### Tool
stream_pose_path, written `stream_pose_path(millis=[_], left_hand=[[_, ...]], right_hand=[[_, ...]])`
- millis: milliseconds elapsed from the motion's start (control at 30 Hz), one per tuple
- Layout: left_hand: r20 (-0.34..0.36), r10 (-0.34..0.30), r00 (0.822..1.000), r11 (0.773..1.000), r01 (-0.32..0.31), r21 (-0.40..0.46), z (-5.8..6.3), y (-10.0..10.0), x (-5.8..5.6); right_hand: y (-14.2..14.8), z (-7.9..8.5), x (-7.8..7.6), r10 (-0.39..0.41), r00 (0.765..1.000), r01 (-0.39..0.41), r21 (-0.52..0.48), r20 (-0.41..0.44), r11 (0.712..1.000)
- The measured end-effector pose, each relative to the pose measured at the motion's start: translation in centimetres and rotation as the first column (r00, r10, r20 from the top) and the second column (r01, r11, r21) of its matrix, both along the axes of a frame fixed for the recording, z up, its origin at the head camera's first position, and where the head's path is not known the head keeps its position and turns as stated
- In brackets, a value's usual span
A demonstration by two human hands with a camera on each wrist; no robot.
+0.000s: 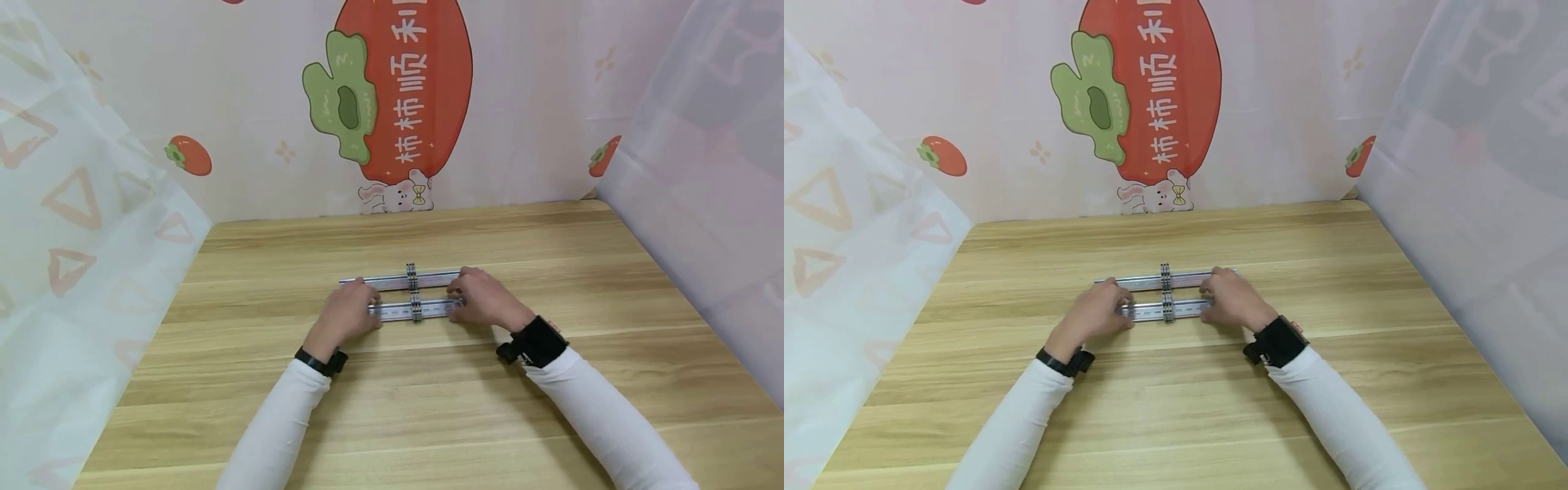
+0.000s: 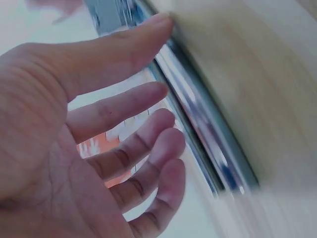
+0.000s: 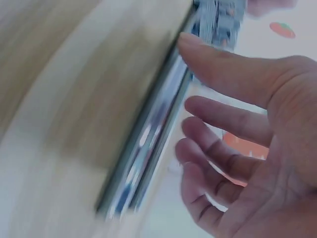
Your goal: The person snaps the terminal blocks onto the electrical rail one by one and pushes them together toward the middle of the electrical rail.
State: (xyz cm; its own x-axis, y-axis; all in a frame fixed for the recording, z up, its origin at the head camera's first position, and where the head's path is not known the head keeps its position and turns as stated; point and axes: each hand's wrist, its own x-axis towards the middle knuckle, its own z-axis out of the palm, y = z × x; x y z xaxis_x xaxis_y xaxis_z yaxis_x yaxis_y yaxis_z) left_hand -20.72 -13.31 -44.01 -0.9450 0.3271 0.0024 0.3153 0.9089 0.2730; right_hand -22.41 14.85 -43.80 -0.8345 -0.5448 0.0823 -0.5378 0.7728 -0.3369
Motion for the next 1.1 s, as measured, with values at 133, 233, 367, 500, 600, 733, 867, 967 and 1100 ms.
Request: stream_pose_path(millis=[133,233,367,500,600,733,867,967,1100], left_hand=[[0.006,0.024,1.000,1.000,-0.024,-0.009,0.2,-2.5,0.4],[0.041,0.044,0.998,0.999,-0.045,0.004,0.6,-3.9,0.5],[0.113,0.078,0.990,0.995,-0.085,0.052,0.9,-5.0,0.6],[0.152,0.114,0.982,0.988,-0.127,0.083,0.9,-5.4,0.6],[0.155,0.124,0.980,0.986,-0.139,0.090,0.9,-5.5,0.6],[0.153,0.130,0.980,0.985,-0.145,0.094,0.9,-5.6,0.6],[0.153,0.140,0.978,0.982,-0.156,0.103,0.8,-5.6,0.6],[0.154,0.139,0.978,0.981,-0.158,0.116,0.8,-5.7,0.5],[0.169,0.111,0.979,0.979,-0.137,0.150,0.8,-6.4,0.4]], right_hand=[[2.5,0.1,0.1,-0.019,1.000,0.019,0.042,-0.011,0.999],[4.0,0.1,-0.1,-0.031,0.999,0.032,0.080,-0.011,0.996],[5.2,0.1,-0.4,-0.046,0.999,0.044,0.097,0.024,0.994],[5.5,0.2,-0.5,-0.050,0.997,0.045,0.074,0.064,0.996],[5.5,0.3,-0.6,-0.064,0.994,0.059,0.068,0.086,0.996],[5.3,0.4,-0.7,-0.084,0.991,0.077,0.071,0.099,0.994],[5.3,0.3,-0.8,-0.082,0.992,0.076,0.070,0.090,0.995],[5.3,0.3,-0.8,-0.078,0.992,0.072,0.063,0.099,0.995],[5.9,0.4,-1.0,-0.111,0.987,0.110,0.018,0.118,0.994]])
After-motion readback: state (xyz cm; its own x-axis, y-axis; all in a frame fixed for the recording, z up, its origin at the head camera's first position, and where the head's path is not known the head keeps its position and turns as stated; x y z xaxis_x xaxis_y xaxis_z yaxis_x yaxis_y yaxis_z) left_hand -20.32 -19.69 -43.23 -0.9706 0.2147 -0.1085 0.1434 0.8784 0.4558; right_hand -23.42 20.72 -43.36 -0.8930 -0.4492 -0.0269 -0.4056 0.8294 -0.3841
